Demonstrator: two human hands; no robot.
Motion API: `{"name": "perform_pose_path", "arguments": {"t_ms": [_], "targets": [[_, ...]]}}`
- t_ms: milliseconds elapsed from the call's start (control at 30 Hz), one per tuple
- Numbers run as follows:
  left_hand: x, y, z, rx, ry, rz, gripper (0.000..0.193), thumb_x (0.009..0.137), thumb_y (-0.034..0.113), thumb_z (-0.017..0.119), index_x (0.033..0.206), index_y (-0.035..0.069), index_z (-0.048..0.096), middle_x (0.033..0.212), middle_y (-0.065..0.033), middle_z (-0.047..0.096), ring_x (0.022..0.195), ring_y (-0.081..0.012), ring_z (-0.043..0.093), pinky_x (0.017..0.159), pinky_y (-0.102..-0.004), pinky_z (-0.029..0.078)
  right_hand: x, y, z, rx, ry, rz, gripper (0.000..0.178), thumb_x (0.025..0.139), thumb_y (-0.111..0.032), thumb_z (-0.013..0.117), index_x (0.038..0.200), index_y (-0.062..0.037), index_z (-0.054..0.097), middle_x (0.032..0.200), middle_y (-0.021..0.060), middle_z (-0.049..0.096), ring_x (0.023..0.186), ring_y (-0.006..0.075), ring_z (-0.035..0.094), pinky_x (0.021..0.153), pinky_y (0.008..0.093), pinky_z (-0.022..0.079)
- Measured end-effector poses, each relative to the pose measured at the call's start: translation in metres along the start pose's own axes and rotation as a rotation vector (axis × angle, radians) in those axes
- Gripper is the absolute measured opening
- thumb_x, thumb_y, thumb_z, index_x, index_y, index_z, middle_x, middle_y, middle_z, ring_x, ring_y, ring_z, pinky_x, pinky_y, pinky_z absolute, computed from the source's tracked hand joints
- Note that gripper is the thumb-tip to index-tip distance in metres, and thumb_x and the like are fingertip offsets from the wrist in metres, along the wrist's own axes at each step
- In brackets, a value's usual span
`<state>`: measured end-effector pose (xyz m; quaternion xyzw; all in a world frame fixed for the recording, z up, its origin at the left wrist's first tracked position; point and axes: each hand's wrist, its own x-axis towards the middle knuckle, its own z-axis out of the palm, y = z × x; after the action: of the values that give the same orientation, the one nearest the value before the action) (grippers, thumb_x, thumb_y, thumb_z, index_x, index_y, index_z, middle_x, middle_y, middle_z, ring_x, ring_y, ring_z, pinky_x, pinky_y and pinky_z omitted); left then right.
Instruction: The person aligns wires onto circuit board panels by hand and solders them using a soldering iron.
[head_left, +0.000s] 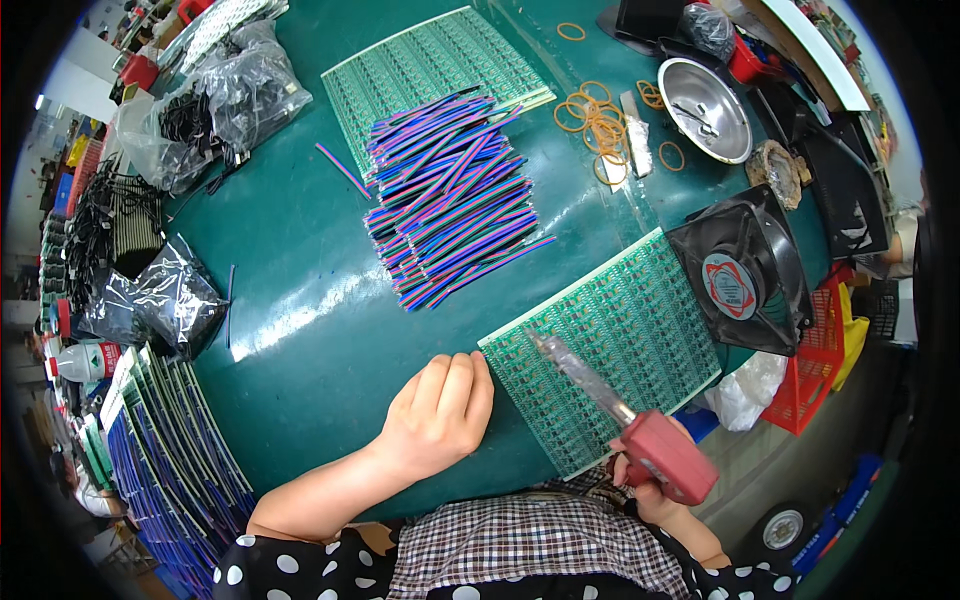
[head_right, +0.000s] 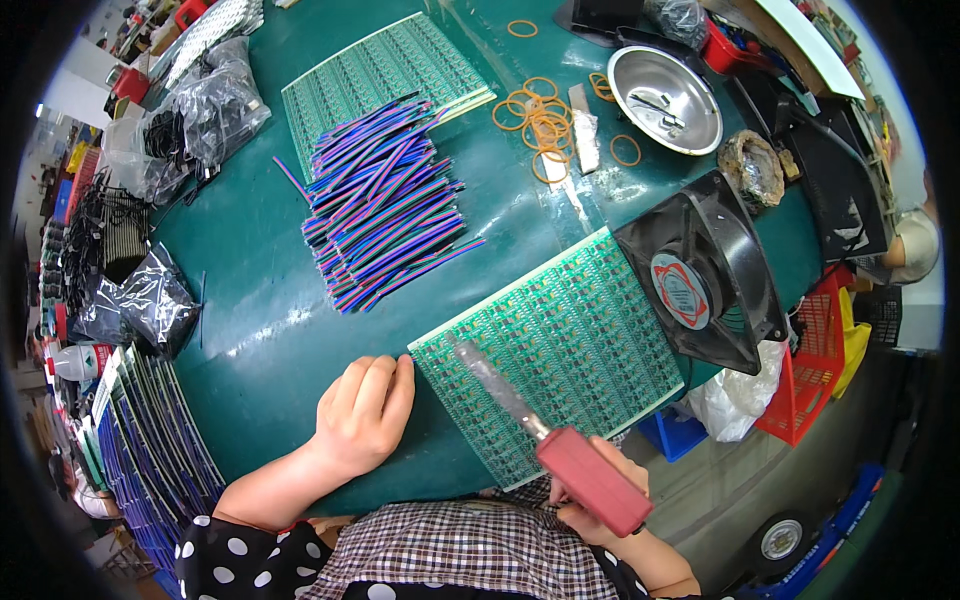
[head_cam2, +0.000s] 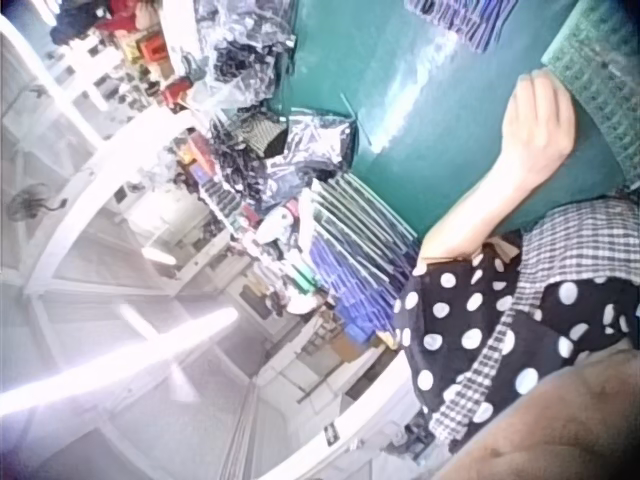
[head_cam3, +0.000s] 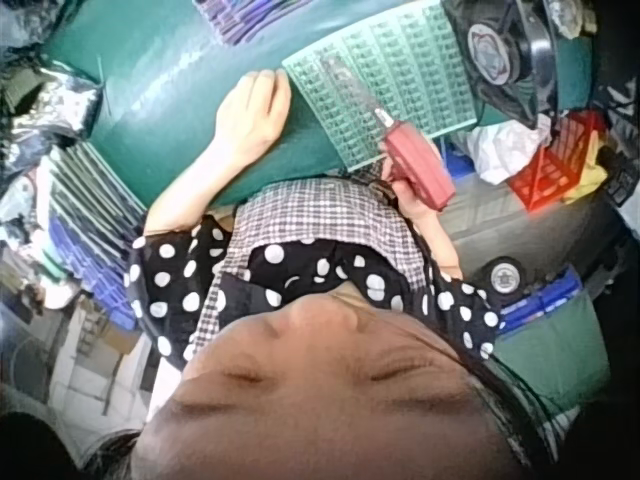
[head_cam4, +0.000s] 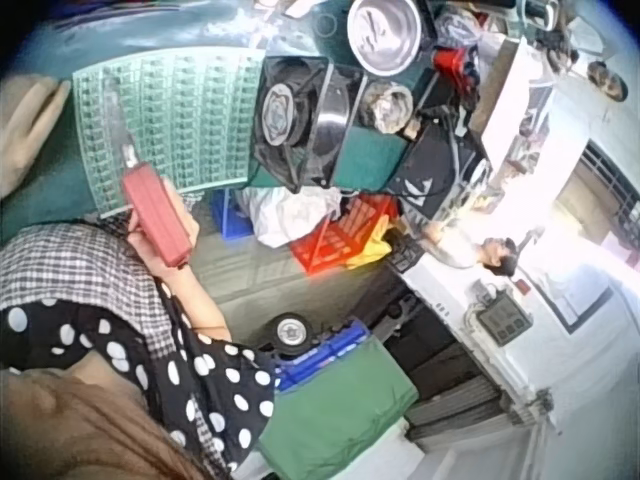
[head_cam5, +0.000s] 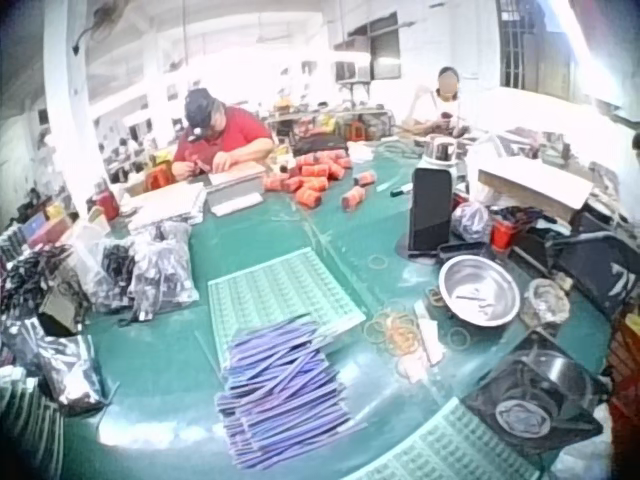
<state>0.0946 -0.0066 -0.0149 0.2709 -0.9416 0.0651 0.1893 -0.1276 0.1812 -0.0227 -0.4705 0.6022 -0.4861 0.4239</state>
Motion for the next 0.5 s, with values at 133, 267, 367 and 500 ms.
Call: {"name": "perform_pose_path", "arguments": {"t_ms": [133,267,367,500], "targets": [[0.008,0.001,-0.011,-0.049,-0.104,-0.068,0.031,0.068,0.002,0.065,0.098,-0.003,0.065,0.091,-0.0104,0.058,0.079,-0.0229,0.059,0.061,-0.0309,0.049,-0.006,0.007,-0.005,0.122,0.13,0.066,0.08,0.083,-0.056,0.065,0.132,0.0029,0.042,0.068,0.0046,0.063,0.058,0.0113,0.059,0.057,0.0246,0.049],[0.04,-0.008,-0.022,-0.214,-0.234,-0.156,0.026,0.074,0.005,0.066,0.099,-0.001,0.063,0.091,-0.0087,0.057,0.081,-0.0237,0.058,0.062,-0.033,0.049,-0.015,0.005,-0.007,0.282,0.248,0.049,0.072,0.087,-0.053,0.062,0.132,-0.0009,0.04,0.118,0.0202,0.055,0.067,0.0163,0.055,0.055,0.0267,0.046],[0.082,-0.014,-0.002,-0.165,-0.153,-0.052,0.02,0.077,0.008,0.066,0.096,0.001,0.062,0.087,-0.0076,0.055,0.083,-0.0234,0.056,0.068,-0.033,0.048,-0.02,0.003,-0.011,0.289,0.253,0.031,0.069,0.09,-0.05,0.06,0.132,-0.0003,0.037,0.117,0.0212,0.054,0.066,0.0163,0.056,0.055,0.0272,0.047],[0.103,-0.02,0.035,0.049,-0.096,0.061,0.01,0.071,0.009,0.06,0.078,0.004,0.057,0.078,-0.007,0.049,0.079,-0.0217,0.052,0.067,-0.0317,0.046,-0.037,0.001,-0.01,0.381,0.29,0.221,0.086,0.081,-0.063,0.064,0.138,-0.0068,0.033,0.123,0.0107,0.055,0.076,0.0135,0.056,0.068,0.0287,0.047]]}}
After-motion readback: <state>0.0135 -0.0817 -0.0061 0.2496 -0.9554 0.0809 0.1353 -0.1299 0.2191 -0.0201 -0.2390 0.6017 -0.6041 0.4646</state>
